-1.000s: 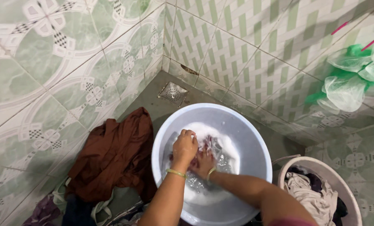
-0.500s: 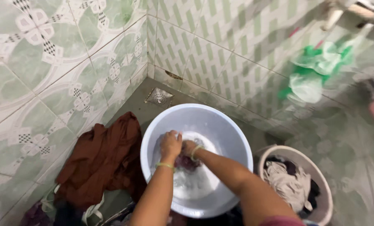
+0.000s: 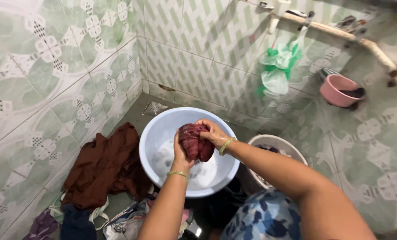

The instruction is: The person washes various clothes by hand in a white basin filled with soapy water. They scrub and rinse items including a white cloth, dark pants, a yellow shirt, and a brown cloth, then transfer them to a pink bucket.

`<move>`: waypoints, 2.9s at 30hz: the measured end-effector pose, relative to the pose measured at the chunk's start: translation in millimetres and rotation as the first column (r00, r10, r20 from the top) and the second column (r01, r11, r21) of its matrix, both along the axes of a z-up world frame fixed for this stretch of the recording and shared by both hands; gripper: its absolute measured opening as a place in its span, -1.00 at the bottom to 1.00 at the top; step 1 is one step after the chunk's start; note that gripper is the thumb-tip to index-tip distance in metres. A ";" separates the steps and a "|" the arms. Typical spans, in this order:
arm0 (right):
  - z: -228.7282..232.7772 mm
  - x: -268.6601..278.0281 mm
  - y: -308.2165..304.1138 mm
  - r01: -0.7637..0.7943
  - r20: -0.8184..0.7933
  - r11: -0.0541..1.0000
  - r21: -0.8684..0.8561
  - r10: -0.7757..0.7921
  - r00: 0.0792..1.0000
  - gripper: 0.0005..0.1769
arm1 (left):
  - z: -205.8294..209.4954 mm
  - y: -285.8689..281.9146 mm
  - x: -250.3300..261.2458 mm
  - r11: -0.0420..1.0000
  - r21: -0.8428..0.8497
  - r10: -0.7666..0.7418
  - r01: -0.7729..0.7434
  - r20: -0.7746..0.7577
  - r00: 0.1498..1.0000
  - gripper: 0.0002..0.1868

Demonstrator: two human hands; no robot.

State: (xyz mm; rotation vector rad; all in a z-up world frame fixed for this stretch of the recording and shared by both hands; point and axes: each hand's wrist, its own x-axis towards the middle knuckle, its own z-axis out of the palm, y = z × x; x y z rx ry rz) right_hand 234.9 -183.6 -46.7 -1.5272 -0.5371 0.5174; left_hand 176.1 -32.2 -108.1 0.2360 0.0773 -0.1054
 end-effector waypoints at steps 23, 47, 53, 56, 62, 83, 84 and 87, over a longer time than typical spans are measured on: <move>34.7 -52.9 13.9 0.503 -0.436 0.853 0.143 -0.401 0.805 -0.75 | 54.1 -15.2 -7.7 0.263 0.802 0.342 -0.536 0.442 0.829 -0.61; 35.6 30.7 -283.3 0.731 0.542 0.676 0.094 -0.650 0.532 -0.64 | -95.2 67.3 -15.4 -0.262 0.875 0.100 -0.406 0.443 0.891 -0.64; -87.7 -75.6 -330.7 0.681 0.708 0.396 -0.616 -0.101 0.699 -0.16 | -76.4 79.2 -73.5 -0.400 0.888 0.104 -0.226 0.289 0.952 -0.81; -94.6 -79.8 -349.4 0.620 0.602 0.419 -0.663 -0.194 0.775 -0.08 | -47.8 65.2 -85.5 -0.469 0.866 0.162 -0.174 0.277 0.947 -0.86; -54.4 -37.8 -323.7 0.273 0.282 -0.083 -0.958 -0.112 0.953 0.13 | -65.5 61.7 -82.4 -0.554 0.782 0.135 -0.286 0.423 0.896 -0.90; -74.3 -10.3 -103.4 -0.026 -0.008 0.022 -0.999 0.604 0.797 -0.26 | -188.0 131.1 -166.6 -0.597 0.789 0.550 0.146 0.271 0.790 -0.41; -76.1 -7.7 -103.0 -0.044 -0.005 0.052 -0.998 0.597 0.802 -0.27 | -201.6 133.5 -172.8 -0.520 0.789 0.640 0.327 0.108 0.760 -0.39; -78.4 3.2 -98.4 0.030 0.051 0.044 -0.999 0.622 0.781 -0.28 | -225.3 148.4 -193.2 -0.344 0.778 0.585 0.525 -0.260 0.768 -0.35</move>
